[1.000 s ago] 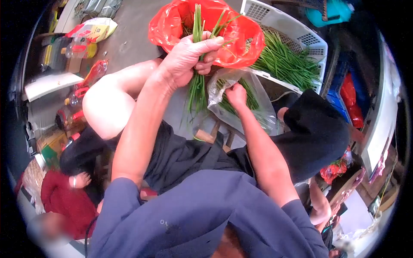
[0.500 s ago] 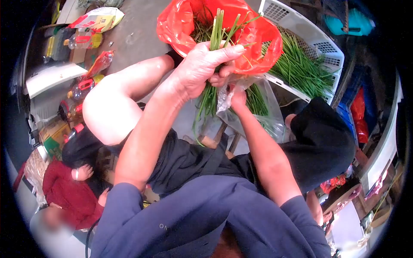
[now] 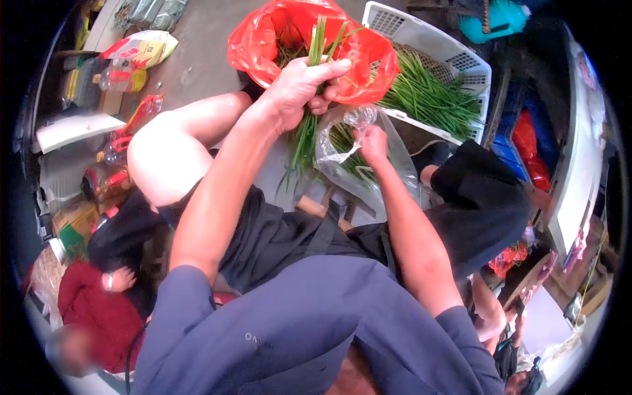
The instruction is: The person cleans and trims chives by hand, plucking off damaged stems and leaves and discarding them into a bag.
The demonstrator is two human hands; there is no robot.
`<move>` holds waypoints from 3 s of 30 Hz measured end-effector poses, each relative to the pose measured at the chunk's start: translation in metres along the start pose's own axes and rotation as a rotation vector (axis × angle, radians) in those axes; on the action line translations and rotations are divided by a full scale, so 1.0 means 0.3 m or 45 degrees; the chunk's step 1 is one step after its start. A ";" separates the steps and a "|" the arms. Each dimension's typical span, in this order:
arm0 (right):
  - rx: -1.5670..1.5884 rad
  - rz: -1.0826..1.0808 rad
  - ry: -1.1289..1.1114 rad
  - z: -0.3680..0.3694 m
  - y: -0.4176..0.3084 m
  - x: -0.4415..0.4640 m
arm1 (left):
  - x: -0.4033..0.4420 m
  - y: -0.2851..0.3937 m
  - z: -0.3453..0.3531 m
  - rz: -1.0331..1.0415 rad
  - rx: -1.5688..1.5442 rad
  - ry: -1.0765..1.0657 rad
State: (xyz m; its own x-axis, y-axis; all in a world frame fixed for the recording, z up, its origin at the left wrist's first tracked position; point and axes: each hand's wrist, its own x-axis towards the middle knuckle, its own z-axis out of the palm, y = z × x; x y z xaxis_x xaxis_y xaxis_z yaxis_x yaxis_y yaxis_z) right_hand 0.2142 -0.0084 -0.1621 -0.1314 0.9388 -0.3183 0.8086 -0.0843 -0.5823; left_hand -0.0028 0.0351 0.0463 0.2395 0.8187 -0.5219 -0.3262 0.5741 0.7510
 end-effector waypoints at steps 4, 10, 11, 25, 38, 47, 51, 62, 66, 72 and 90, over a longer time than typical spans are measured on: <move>0.381 0.150 0.034 -0.073 -0.017 -0.043 | -0.007 -0.008 0.012 0.033 0.020 -0.030; 0.771 0.208 0.069 -0.248 -0.106 -0.076 | -0.013 -0.043 0.017 -0.033 0.124 -0.072; 0.951 0.180 0.027 -0.288 -0.114 -0.081 | -0.009 -0.056 0.015 -0.044 0.137 -0.091; 1.819 0.164 -0.039 -0.427 -0.277 -0.141 | -0.042 -0.195 0.101 -0.186 0.254 -0.451; 1.285 -0.032 0.083 -0.379 -0.323 -0.173 | 0.020 -0.221 0.067 -0.097 0.328 -0.140; 0.899 -0.050 0.367 -0.348 -0.298 -0.156 | -0.005 -0.184 0.069 -0.119 0.333 -0.238; 1.061 0.016 0.393 -0.373 -0.288 -0.140 | -0.020 -0.176 0.066 -0.210 0.299 -0.237; 1.350 0.095 0.412 -0.417 -0.434 0.096 | -0.083 -0.095 0.008 -0.147 0.036 -0.363; 1.395 -0.150 0.295 -0.412 -0.544 0.184 | -0.091 -0.073 -0.008 -0.071 -0.054 -0.331; 1.367 0.068 -0.002 -0.395 -0.444 0.115 | -0.064 -0.088 -0.018 0.027 -0.189 -0.230; 1.584 -0.042 -0.106 -0.381 -0.405 -0.063 | -0.022 -0.146 0.040 -0.020 0.055 -0.168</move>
State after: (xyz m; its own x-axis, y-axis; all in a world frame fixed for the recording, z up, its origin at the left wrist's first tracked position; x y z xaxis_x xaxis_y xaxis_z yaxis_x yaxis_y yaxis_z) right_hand 0.1840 0.0221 0.0001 -0.2142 0.9262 -0.3102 -0.2806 -0.3626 -0.8887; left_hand 0.0210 0.0045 0.0216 0.3636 0.7994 -0.4782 -0.2823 0.5838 0.7612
